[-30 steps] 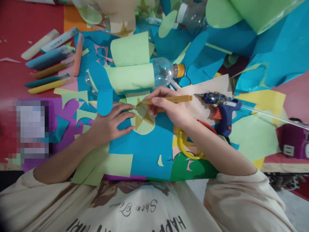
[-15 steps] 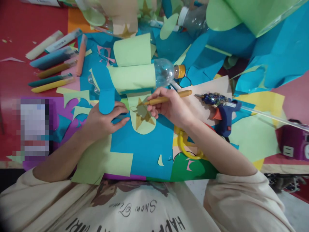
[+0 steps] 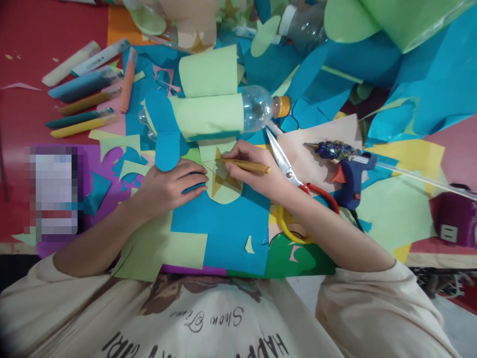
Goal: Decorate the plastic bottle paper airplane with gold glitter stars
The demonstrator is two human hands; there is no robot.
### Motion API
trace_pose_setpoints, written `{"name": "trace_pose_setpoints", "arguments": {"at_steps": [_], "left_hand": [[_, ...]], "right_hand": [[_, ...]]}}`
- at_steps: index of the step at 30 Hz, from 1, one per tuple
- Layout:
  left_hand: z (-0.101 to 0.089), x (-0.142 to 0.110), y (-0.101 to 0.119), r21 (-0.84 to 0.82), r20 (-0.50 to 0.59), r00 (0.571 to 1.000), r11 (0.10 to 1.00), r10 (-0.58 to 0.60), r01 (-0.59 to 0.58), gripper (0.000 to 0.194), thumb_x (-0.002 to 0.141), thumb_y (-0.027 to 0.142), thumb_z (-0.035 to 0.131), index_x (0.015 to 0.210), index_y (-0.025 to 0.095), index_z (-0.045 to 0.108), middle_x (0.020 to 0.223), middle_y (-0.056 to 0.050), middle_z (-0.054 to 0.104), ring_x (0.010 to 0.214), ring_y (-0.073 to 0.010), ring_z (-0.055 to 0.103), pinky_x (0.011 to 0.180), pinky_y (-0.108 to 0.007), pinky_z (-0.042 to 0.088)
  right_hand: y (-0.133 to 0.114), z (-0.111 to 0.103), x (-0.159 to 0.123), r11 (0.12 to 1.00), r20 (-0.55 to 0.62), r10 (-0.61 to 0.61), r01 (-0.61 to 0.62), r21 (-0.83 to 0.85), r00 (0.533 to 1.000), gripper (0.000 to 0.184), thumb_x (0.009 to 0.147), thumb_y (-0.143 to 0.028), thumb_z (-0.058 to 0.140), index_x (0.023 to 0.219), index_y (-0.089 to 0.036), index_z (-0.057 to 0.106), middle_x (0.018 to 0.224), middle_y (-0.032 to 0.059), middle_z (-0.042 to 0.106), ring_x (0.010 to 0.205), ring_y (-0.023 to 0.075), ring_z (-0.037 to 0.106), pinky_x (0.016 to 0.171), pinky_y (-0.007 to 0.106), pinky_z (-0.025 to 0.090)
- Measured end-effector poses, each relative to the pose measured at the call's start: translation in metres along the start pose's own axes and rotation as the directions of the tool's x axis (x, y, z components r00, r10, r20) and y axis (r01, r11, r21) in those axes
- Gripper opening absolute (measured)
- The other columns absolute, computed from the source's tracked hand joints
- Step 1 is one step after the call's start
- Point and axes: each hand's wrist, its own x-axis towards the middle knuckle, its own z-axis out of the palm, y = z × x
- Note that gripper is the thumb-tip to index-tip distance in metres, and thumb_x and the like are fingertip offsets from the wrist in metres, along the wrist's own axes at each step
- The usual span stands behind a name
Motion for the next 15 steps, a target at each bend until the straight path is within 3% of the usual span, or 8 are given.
{"name": "trace_pose_setpoints", "arguments": {"at_steps": [5, 15], "left_hand": [[0.0001, 0.0005, 0.0001, 0.018, -0.015, 1.0, 1.0, 0.02, -0.019, 0.032, 0.101, 0.037, 0.038, 0.112, 0.027, 0.066, 0.114, -0.005, 0.07, 0.11, -0.0267, 0.064, 0.094, -0.048, 0.051], [-0.0031, 0.0019, 0.0009, -0.055, -0.004, 1.0, 0.998, -0.015, 0.015, 0.029, 0.1, 0.043, 0.041, 0.107, 0.031, 0.066, 0.11, -0.003, 0.072, 0.106, -0.0265, 0.065, 0.09, -0.048, 0.053]], "right_hand": [[-0.0012, -0.001, 0.0007, 0.999, 0.036, 0.028, -0.027, -0.029, 0.999, 0.019, 0.085, -0.034, 0.07, 0.082, -0.021, 0.057, 0.073, 0.0004, 0.06, 0.065, 0.0144, 0.057, 0.059, 0.03, 0.045], [-0.0049, -0.0009, -0.0014, 0.996, 0.118, -0.051, 0.058, -0.064, 0.992, 0.016, 0.087, -0.027, 0.065, 0.075, -0.019, 0.057, 0.069, -0.0016, 0.055, 0.06, 0.0103, 0.047, 0.056, 0.025, 0.037]]}}
